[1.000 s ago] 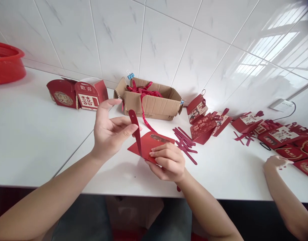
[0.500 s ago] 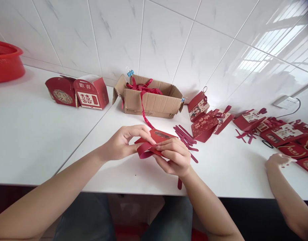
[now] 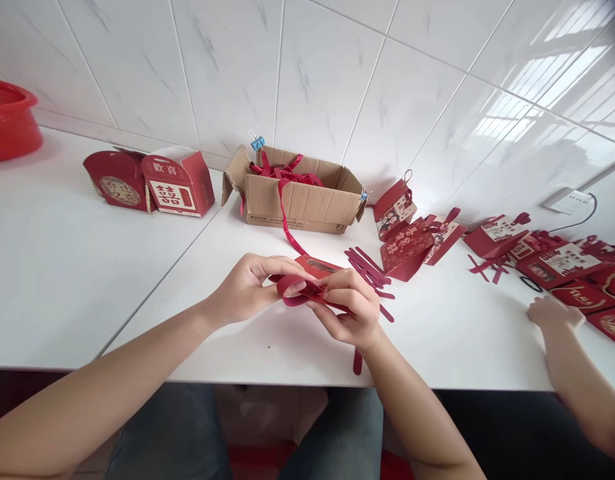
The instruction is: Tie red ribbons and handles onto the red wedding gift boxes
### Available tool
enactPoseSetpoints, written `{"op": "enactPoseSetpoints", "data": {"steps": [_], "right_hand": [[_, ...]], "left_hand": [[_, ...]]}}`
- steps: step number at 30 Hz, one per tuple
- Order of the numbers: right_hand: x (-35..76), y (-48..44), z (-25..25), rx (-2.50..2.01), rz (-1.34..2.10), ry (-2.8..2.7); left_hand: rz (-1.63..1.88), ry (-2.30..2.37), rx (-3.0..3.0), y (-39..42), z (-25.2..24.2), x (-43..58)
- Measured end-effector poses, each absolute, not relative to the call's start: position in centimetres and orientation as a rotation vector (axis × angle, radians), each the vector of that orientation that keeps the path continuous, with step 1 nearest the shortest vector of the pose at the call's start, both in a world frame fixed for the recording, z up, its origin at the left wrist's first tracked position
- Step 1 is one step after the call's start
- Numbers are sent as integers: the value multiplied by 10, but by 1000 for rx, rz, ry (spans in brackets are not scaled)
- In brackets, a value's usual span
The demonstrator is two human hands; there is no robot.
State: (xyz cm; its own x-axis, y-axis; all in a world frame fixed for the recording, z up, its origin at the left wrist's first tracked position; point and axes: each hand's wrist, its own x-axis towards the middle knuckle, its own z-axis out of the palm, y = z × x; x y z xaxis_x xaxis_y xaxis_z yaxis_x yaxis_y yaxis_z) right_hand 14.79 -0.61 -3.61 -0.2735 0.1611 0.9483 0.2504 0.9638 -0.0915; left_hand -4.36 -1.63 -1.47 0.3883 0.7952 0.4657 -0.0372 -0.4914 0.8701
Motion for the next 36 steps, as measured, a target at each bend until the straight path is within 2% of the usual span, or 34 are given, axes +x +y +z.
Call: {"op": "enactPoseSetpoints", "data": {"steps": [17, 26, 36], "right_hand": [[149, -4, -41, -291, -5, -1848], [147, -8, -38, -316, 114, -1847], [148, -10, -36, -370, 98, -1897]], "left_hand": [[1147, 476, 2217, -14, -9, -51], [1237, 513, 2195, -11, -15, -48], [1241, 602, 2222, -10, -15, -49]]}}
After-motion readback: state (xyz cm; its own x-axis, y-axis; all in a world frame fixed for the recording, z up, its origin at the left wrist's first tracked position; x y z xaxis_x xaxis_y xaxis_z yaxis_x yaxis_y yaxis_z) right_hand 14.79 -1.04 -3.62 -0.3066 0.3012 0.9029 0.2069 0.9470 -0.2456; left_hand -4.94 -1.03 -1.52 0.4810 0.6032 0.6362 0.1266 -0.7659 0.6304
